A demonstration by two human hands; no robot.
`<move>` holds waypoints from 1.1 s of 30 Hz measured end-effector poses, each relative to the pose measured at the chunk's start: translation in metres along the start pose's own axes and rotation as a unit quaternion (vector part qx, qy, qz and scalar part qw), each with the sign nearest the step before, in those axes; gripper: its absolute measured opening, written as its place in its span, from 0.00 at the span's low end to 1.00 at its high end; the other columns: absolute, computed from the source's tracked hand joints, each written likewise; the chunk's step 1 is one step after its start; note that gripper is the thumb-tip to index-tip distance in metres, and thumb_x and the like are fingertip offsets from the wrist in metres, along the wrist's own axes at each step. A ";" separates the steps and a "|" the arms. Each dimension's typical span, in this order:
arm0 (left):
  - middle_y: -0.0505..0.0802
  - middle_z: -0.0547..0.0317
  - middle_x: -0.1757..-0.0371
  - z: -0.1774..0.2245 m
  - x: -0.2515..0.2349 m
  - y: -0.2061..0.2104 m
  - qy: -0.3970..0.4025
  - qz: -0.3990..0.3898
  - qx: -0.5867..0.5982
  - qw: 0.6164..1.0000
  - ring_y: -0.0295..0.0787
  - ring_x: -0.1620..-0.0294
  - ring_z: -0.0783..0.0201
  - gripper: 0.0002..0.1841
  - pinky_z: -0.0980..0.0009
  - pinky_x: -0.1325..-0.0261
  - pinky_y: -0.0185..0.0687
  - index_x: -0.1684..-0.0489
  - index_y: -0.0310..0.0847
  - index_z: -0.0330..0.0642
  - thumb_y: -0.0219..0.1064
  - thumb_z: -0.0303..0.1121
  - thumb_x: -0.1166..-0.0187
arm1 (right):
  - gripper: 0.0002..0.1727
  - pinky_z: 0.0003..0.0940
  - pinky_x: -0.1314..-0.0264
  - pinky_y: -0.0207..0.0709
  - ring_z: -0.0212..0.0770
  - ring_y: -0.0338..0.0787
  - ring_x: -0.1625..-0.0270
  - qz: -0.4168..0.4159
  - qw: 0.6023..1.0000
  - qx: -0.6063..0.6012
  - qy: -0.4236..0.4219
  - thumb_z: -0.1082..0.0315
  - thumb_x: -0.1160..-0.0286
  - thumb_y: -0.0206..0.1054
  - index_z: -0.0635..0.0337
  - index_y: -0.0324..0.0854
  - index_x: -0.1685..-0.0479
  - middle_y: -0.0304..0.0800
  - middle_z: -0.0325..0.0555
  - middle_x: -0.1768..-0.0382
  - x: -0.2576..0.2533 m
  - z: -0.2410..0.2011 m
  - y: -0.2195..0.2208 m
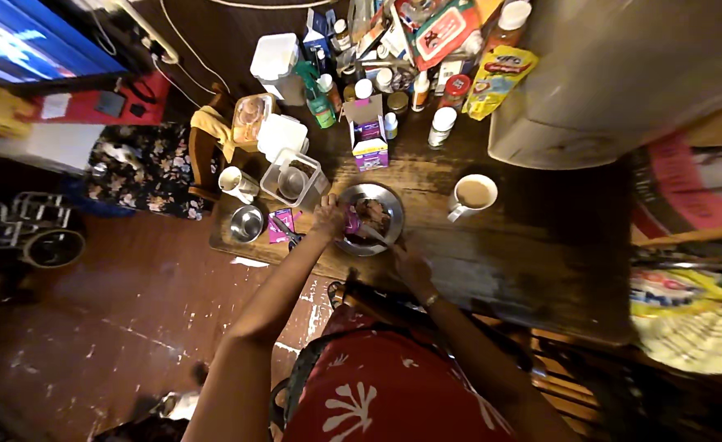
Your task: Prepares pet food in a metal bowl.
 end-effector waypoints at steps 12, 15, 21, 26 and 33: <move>0.72 0.28 0.20 -0.013 -0.001 0.019 0.002 0.036 0.035 0.999 0.65 0.17 0.30 0.45 0.38 0.30 0.75 0.14 0.64 0.35 0.82 0.33 0.36 | 0.22 0.61 0.31 0.79 0.66 0.85 0.30 -0.024 0.999 0.012 -0.020 0.67 0.13 0.55 0.51 0.82 0.24 0.82 0.66 0.29 0.003 -0.006 -0.002; 0.72 0.28 0.20 -0.012 0.002 0.015 -0.011 0.040 0.028 0.999 0.65 0.17 0.30 0.42 0.38 0.30 0.75 0.16 0.67 0.33 0.82 0.30 0.36 | 0.20 0.61 0.36 0.83 0.63 0.89 0.35 0.014 1.000 -0.021 -0.011 0.65 0.12 0.54 0.49 0.85 0.29 0.85 0.63 0.31 0.006 -0.009 -0.009; 0.70 0.30 0.18 -0.011 -0.001 0.012 -0.010 0.037 0.013 0.999 0.64 0.16 0.31 0.44 0.39 0.29 0.76 0.14 0.63 0.36 0.82 0.30 0.36 | 0.20 0.56 0.29 0.79 0.55 0.90 0.34 -0.008 0.989 -0.143 0.025 0.61 0.08 0.53 0.55 0.85 0.28 0.91 0.56 0.36 0.003 0.002 -0.022; 0.69 0.24 0.19 -0.025 0.000 0.017 0.060 0.113 0.194 0.973 0.67 0.18 0.28 0.51 0.39 0.25 0.74 0.17 0.64 0.31 0.90 0.28 0.49 | 0.16 0.40 0.35 0.81 0.49 0.90 0.43 0.032 0.942 -0.332 0.017 0.70 0.13 0.61 0.73 0.84 0.38 0.91 0.63 0.44 -0.003 0.018 -0.036; 0.76 0.24 0.26 -0.029 0.004 0.027 0.172 0.252 0.364 0.880 0.79 0.27 0.34 0.53 0.46 0.24 0.77 0.24 0.62 0.23 0.92 0.32 0.54 | 0.15 0.37 0.39 0.82 0.43 0.90 0.47 0.027 0.937 -0.349 0.008 0.71 0.13 0.61 0.70 0.86 0.39 0.92 0.60 0.47 0.006 0.010 -0.056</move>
Point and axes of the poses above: each hand's wrist, its own x-axis away from the middle knuckle, its own y-axis out of the palm, z = x × y, the point moved 5 cm from there along -x, towards the middle knuckle
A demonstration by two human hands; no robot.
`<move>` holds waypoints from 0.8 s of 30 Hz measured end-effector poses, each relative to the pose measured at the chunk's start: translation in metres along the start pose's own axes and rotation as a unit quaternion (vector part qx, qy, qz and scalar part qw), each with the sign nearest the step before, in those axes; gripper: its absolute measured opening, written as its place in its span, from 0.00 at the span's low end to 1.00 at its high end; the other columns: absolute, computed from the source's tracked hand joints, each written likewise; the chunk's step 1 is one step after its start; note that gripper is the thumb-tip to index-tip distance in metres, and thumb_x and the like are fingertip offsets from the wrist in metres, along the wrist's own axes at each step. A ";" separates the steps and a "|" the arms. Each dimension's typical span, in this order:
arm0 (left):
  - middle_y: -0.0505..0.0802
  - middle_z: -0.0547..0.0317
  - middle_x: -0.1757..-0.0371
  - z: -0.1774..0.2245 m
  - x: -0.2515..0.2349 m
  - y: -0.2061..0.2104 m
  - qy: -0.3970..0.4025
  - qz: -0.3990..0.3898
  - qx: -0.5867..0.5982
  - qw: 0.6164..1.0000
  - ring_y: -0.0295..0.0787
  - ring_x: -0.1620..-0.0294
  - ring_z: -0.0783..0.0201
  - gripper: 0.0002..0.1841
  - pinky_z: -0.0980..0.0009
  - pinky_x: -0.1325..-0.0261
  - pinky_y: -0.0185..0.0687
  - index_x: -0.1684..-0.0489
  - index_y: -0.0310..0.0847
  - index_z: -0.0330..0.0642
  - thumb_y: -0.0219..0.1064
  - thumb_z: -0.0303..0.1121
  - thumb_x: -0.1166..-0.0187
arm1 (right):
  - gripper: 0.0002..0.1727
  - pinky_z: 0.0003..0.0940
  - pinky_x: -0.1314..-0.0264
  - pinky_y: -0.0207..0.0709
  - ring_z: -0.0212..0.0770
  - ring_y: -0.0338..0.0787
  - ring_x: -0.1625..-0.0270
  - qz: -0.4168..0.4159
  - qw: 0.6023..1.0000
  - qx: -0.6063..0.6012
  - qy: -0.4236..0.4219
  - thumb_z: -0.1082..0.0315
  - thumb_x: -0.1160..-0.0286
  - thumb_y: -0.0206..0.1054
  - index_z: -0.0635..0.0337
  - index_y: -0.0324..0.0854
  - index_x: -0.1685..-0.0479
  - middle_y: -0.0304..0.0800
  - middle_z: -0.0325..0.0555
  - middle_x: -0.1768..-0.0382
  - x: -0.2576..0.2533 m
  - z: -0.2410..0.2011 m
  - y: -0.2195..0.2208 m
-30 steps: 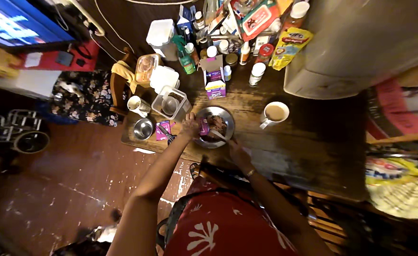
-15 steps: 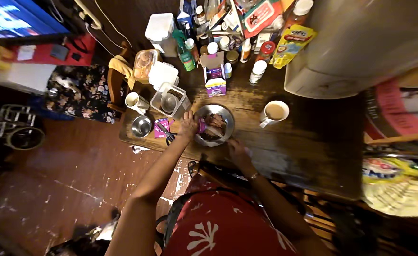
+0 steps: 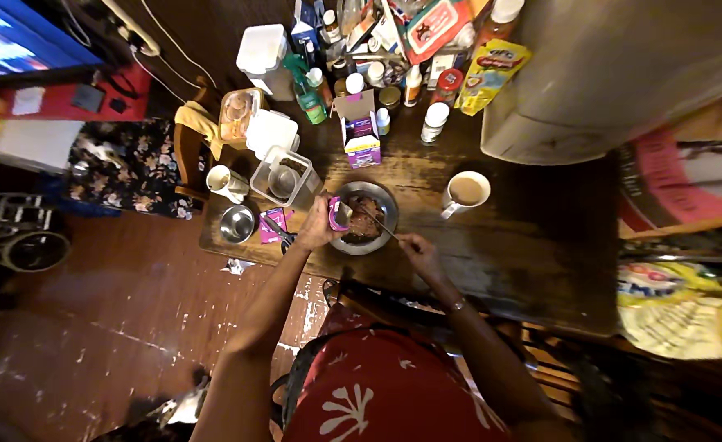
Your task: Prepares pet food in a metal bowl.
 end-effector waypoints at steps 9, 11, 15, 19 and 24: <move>0.74 0.23 0.23 0.000 -0.013 0.006 -0.175 -0.147 -0.321 0.919 0.66 0.19 0.25 0.33 0.30 0.30 0.68 0.20 0.70 0.31 0.74 0.23 0.29 | 0.16 0.38 0.38 0.81 0.45 0.90 0.47 -0.014 0.999 0.051 -0.001 0.69 0.11 0.58 0.71 0.84 0.37 0.91 0.60 0.46 0.007 -0.002 -0.013; 0.78 0.24 0.25 0.021 -0.019 0.008 -0.153 -0.156 -0.374 0.901 0.69 0.21 0.26 0.27 0.31 0.29 0.68 0.22 0.72 0.28 0.65 0.17 0.24 | 0.17 0.39 0.39 0.81 0.47 0.90 0.48 -0.023 0.997 0.069 0.022 0.69 0.11 0.58 0.70 0.83 0.35 0.91 0.61 0.47 0.004 0.003 -0.013; 0.77 0.30 0.23 0.038 -0.033 0.030 -0.081 -0.221 -0.430 0.871 0.67 0.18 0.32 0.24 0.37 0.23 0.65 0.25 0.73 0.25 0.62 0.17 0.22 | 0.18 0.44 0.37 0.81 0.50 0.91 0.46 -0.039 0.991 0.110 0.057 0.67 0.10 0.57 0.66 0.83 0.32 0.91 0.61 0.45 0.002 0.010 -0.006; 0.76 0.32 0.22 0.062 -0.046 0.032 -0.061 -0.254 -0.466 0.845 0.66 0.16 0.36 0.21 0.43 0.19 0.63 0.26 0.75 0.26 0.61 0.20 0.19 | 0.18 0.48 0.35 0.81 0.53 0.91 0.44 -0.038 0.989 0.127 0.073 0.66 0.09 0.57 0.65 0.83 0.31 0.91 0.61 0.44 0.005 0.014 -0.003; 0.76 0.32 0.23 0.088 -0.045 0.021 -0.051 -0.274 -0.495 0.823 0.67 0.18 0.36 0.21 0.45 0.19 0.63 0.28 0.76 0.25 0.62 0.18 0.21 | 0.18 0.47 0.38 0.81 0.52 0.91 0.47 -0.047 0.988 0.126 0.072 0.66 0.09 0.56 0.64 0.83 0.32 0.91 0.61 0.46 0.007 0.013 -0.001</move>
Point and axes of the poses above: each hand's wrist, its own x-axis away from the middle knuckle, its own y-axis out of the palm, z = x × y, the point moved 5 cm from there along -x, towards the middle knuckle
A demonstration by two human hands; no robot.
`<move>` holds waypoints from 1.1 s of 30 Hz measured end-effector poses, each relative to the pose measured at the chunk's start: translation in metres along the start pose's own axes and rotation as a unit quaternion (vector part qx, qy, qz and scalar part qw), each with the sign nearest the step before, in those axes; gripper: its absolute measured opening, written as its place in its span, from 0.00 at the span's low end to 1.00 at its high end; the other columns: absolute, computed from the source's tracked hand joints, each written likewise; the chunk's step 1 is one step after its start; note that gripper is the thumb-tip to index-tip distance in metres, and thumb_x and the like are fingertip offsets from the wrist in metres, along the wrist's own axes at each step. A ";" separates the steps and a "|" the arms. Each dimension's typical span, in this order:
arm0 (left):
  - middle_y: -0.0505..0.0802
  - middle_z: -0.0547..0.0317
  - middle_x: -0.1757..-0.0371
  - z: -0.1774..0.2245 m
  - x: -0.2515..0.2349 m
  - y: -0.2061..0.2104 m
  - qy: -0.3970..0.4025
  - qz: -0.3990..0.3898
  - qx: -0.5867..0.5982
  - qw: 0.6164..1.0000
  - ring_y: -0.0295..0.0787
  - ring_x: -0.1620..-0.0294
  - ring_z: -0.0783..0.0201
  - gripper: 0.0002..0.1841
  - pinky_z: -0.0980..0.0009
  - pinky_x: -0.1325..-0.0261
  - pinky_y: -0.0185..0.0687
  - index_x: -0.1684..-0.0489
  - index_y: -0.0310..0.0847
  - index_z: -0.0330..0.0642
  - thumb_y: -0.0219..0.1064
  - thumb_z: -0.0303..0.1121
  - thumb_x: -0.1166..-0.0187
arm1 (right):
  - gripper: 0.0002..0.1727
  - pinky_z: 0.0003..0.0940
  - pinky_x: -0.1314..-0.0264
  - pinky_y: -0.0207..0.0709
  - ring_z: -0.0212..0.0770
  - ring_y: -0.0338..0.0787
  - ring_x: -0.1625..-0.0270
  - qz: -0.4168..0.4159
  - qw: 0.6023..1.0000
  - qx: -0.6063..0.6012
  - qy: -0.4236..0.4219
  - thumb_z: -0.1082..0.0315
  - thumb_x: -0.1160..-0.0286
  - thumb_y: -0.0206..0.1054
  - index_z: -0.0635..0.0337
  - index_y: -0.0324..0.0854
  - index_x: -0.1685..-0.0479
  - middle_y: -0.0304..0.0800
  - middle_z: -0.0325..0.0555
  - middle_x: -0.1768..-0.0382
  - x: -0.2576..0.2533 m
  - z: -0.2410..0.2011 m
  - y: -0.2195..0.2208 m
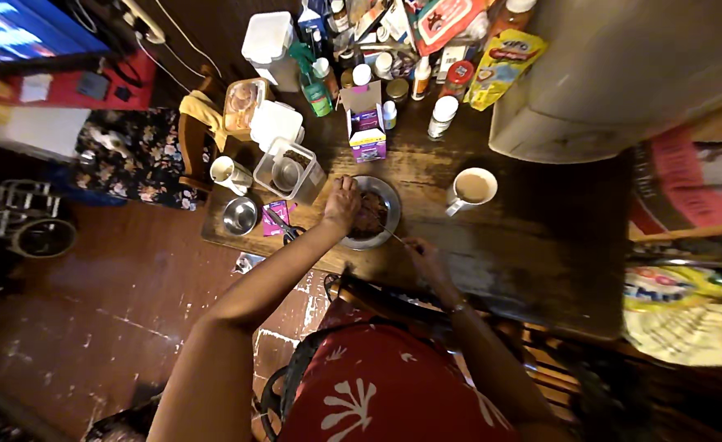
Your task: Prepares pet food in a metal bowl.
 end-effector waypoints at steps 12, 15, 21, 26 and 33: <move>0.78 0.33 0.25 -0.001 0.003 -0.011 0.006 0.017 -0.039 0.999 0.70 0.20 0.38 0.20 0.47 0.24 0.68 0.29 0.76 0.25 0.61 0.20 0.20 | 0.18 0.46 0.39 0.82 0.51 0.91 0.49 0.003 1.000 -0.013 -0.012 0.67 0.09 0.56 0.65 0.83 0.31 0.91 0.61 0.46 -0.003 0.001 0.001; 0.78 0.30 0.25 -0.001 0.001 -0.009 0.010 0.026 -0.030 0.999 0.69 0.20 0.35 0.20 0.44 0.23 0.67 0.29 0.74 0.23 0.60 0.19 0.19 | 0.18 0.47 0.40 0.82 0.50 0.91 0.50 0.012 1.000 -0.001 -0.020 0.65 0.10 0.57 0.64 0.85 0.33 0.92 0.59 0.48 -0.004 0.003 0.000; 0.78 0.32 0.24 -0.003 0.006 -0.009 0.008 0.013 0.001 1.000 0.69 0.19 0.37 0.21 0.46 0.22 0.65 0.28 0.74 0.25 0.61 0.20 0.20 | 0.18 0.47 0.40 0.82 0.51 0.91 0.50 0.012 1.000 0.002 -0.019 0.66 0.10 0.56 0.65 0.84 0.33 0.92 0.59 0.47 -0.005 0.004 0.001; 0.78 0.30 0.25 -0.008 0.009 0.013 -0.020 0.021 0.110 0.994 0.69 0.19 0.34 0.23 0.43 0.24 0.69 0.25 0.74 0.30 0.65 0.23 0.21 | 0.18 0.45 0.37 0.82 0.51 0.91 0.45 0.005 1.000 0.003 -0.022 0.68 0.10 0.56 0.67 0.83 0.32 0.90 0.62 0.43 -0.007 0.002 0.007; 0.78 0.29 0.25 -0.011 0.012 0.048 -0.040 0.054 0.205 0.977 0.71 0.21 0.32 0.29 0.40 0.24 0.68 0.20 0.73 0.34 0.71 0.26 0.25 | 0.17 0.44 0.36 0.82 0.51 0.91 0.45 0.027 0.999 -0.002 -0.042 0.69 0.11 0.57 0.68 0.84 0.33 0.91 0.62 0.43 -0.006 0.011 0.013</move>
Point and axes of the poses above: each hand's wrist, its own x-axis away from the middle knuckle, its own y-axis out of the palm, z = x × y, the point moved 5 cm from there along -x, towards the middle knuckle
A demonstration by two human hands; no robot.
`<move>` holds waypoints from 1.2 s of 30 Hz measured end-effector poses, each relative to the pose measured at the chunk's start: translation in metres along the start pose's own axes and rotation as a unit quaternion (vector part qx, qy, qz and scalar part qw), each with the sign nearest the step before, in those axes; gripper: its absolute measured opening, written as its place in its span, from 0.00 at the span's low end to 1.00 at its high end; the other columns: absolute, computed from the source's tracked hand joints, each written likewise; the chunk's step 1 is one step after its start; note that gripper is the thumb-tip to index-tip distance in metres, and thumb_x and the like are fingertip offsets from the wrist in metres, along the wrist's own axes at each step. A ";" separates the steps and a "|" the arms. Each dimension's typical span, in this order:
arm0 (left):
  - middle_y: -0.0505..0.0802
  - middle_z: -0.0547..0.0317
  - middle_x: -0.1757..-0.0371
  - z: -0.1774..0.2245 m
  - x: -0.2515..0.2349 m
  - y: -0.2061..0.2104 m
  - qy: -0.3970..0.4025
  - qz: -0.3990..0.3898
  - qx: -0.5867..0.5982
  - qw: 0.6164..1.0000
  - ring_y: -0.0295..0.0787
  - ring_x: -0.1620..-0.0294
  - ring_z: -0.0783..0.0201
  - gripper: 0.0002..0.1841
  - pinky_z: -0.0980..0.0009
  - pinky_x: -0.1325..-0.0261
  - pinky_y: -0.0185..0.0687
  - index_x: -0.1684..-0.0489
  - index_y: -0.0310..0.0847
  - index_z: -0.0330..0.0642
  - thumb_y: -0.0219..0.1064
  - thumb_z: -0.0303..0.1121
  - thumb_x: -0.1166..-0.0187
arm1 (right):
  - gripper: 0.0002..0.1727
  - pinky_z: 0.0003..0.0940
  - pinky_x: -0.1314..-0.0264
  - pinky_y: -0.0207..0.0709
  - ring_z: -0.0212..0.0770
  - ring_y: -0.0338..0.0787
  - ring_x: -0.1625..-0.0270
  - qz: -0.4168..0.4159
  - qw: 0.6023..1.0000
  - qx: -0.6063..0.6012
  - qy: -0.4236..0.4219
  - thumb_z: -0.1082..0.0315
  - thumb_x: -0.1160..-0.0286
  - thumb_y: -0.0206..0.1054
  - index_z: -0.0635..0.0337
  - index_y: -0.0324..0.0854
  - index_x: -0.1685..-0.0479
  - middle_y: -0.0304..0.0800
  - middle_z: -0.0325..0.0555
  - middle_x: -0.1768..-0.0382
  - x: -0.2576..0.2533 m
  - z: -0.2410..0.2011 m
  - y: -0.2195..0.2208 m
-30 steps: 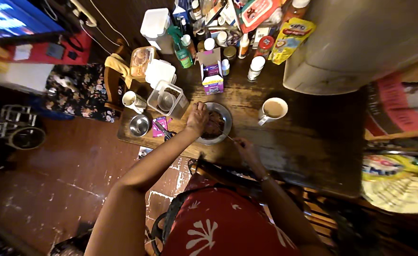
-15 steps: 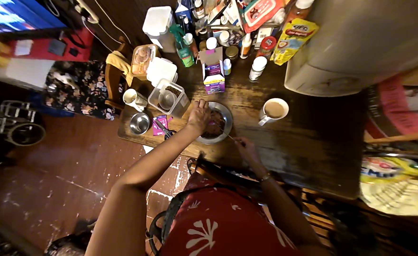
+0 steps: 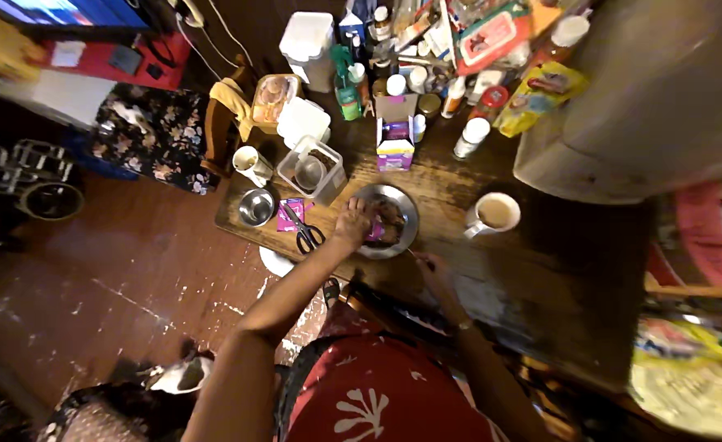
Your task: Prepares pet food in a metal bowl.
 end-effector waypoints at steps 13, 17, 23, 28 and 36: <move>0.64 0.27 0.14 -0.050 -0.002 0.057 -0.044 0.078 0.384 0.919 0.60 0.13 0.32 0.68 0.39 0.17 0.64 0.08 0.58 0.45 0.89 0.65 0.59 | 0.16 0.51 0.39 0.82 0.56 0.90 0.49 0.040 0.993 -0.015 -0.107 0.74 0.15 0.59 0.78 0.83 0.38 0.90 0.70 0.50 -0.020 0.023 0.017; 0.72 0.27 0.18 -0.056 0.000 0.074 -0.066 0.138 0.435 0.887 0.66 0.16 0.35 0.39 0.46 0.13 0.62 0.14 0.67 0.36 0.63 0.57 0.18 | 0.16 0.46 0.42 0.83 0.53 0.90 0.51 0.053 0.992 -0.018 -0.114 0.76 0.16 0.59 0.77 0.84 0.39 0.91 0.68 0.51 -0.015 0.020 0.012; 0.79 0.24 0.27 -0.058 0.003 0.085 -0.099 0.186 0.499 0.840 0.75 0.23 0.35 0.24 0.48 0.16 0.66 0.27 0.75 0.24 0.57 0.37 0.10 | 0.15 0.48 0.42 0.82 0.53 0.90 0.51 0.057 0.997 -0.003 -0.056 0.73 0.14 0.61 0.74 0.85 0.40 0.91 0.66 0.50 -0.006 0.016 0.009; 0.78 0.24 0.26 -0.065 0.013 0.102 -0.118 0.220 0.519 0.817 0.76 0.23 0.36 0.23 0.51 0.18 0.71 0.24 0.71 0.24 0.55 0.33 0.09 | 0.15 0.46 0.42 0.83 0.51 0.90 0.51 0.056 0.996 -0.003 -0.068 0.74 0.15 0.60 0.75 0.84 0.40 0.91 0.65 0.51 -0.004 0.016 0.013; 0.72 0.28 0.18 -0.111 0.059 0.064 -0.112 0.220 0.570 0.784 0.69 0.16 0.41 0.27 0.49 0.14 0.64 0.14 0.60 0.28 0.55 0.25 0.13 | 0.18 0.34 0.48 0.83 0.41 0.87 0.57 0.014 0.996 0.052 -0.075 0.69 0.13 0.59 0.77 0.82 0.38 0.90 0.62 0.54 0.006 -0.002 0.010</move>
Point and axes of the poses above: each hand's wrist, its own x-axis away from the middle knuckle, its own y-axis out of the palm, z = x × y, the point moved 5 cm from there along -x, towards the middle knuckle
